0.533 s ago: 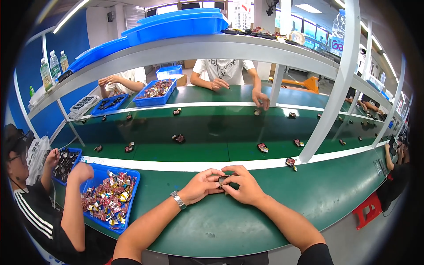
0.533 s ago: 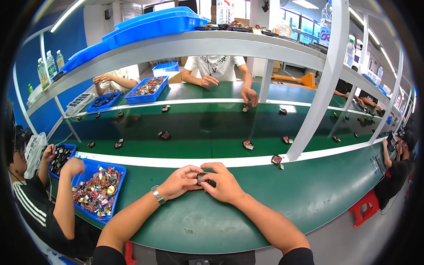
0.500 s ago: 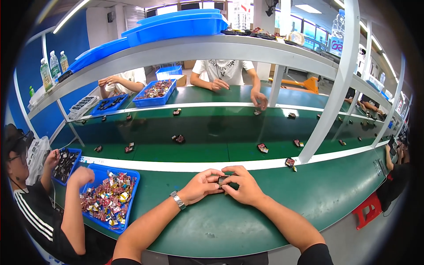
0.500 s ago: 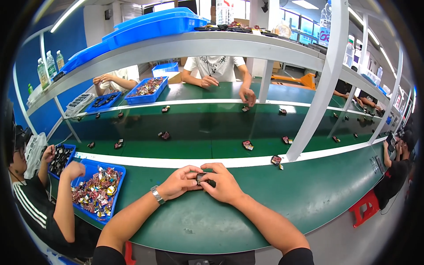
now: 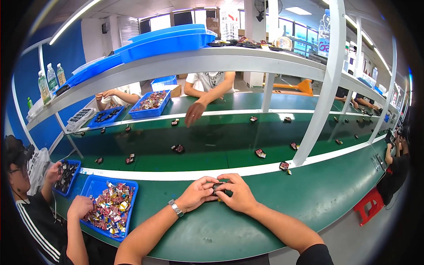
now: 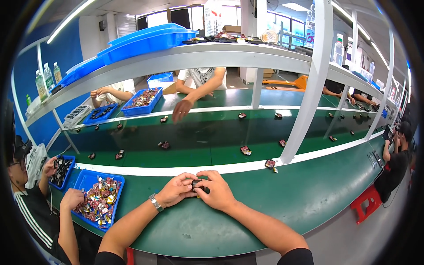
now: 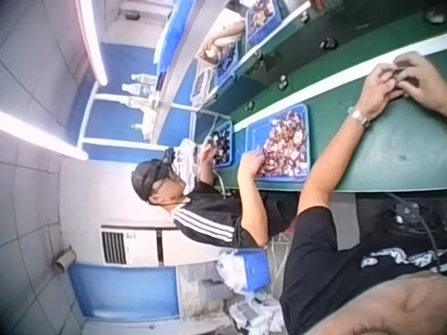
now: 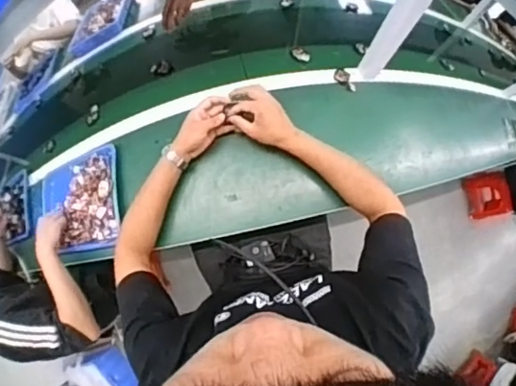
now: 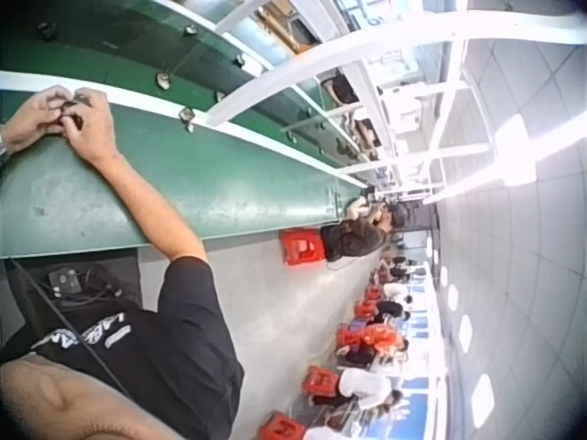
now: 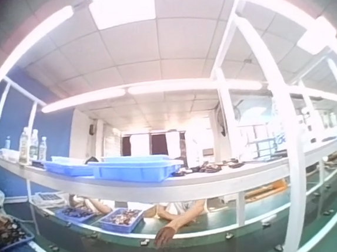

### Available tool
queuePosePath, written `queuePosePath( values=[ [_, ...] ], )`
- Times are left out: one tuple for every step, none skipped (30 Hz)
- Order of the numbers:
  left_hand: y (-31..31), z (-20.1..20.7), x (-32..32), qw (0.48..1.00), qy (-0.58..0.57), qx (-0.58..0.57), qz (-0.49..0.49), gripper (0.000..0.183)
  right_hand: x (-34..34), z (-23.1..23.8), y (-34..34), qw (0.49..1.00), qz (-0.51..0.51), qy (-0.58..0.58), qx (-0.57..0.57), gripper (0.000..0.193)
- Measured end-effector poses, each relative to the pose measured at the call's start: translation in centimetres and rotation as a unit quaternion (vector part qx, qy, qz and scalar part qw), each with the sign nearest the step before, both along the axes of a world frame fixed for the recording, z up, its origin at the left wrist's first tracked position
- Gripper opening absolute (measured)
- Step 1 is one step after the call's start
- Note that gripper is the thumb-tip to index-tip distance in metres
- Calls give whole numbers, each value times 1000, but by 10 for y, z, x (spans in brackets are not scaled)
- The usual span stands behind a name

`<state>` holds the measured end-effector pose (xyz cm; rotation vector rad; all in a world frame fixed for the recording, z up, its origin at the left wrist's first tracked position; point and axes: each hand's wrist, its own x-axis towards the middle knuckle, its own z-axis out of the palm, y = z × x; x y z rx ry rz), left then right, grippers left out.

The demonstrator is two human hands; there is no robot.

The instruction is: Manually assembling small electronic parts and placing them on a conveyor belt in a factory setting.

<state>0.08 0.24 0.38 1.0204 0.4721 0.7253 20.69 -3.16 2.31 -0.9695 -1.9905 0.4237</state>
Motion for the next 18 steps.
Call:
queuePosePath(
  values=[
    [0,0,0,1000,1,0,-2,30,-2,-1,-1,1000,-11,-4,7,10],
    [1,-1,0,1000,1,1,-3,29,-2,-2,-1,1000,-12,-2,7,10],
    [1,-1,1,1000,0,2,-3,29,-3,-3,-1,1000,-14,8,6,11],
    [1,-1,1,1000,1,3,-4,29,-4,-4,0,1000,-16,19,6,11],
    [1,-1,1,1000,0,0,0,28,-4,-5,0,1000,-17,20,6,11],
    [1,-1,1,1000,-1,-3,6,28,-5,-6,0,999,-21,21,15,12],
    [1,-2,0,1000,-1,-2,5,28,-5,-6,0,999,-25,22,25,13],
    [2,-3,-1,1000,1,-3,7,27,-5,-6,0,999,-26,22,26,13],
    [2,-3,-1,1000,2,-5,9,27,-6,-6,0,999,-23,24,33,13],
    [2,-3,-1,1000,2,-5,8,27,-6,-6,0,999,-20,25,40,14],
    [1,-2,0,1000,4,-9,13,26,-6,-6,0,999,-21,25,41,14],
    [1,-1,0,1000,6,-14,17,25,-6,-7,1,998,-24,23,46,14],
    [0,-1,0,1000,7,-13,16,25,-6,-7,0,998,-27,21,52,15],
    [0,-1,1,1000,6,-12,17,25,-7,-8,0,998,-27,21,53,15],
    [0,-1,1,1000,5,-11,19,24,-8,-8,0,998,-30,26,54,16],
    [-1,0,1,1000,5,-10,19,24,-9,-9,-1,997,-34,31,55,17],
    [-1,0,1,1000,2,-7,21,24,-9,-10,-1,997,-34,31,56,17],
    [-2,0,1,1000,-1,-5,23,25,-10,-10,-2,998,-33,36,50,18]
  ],
)
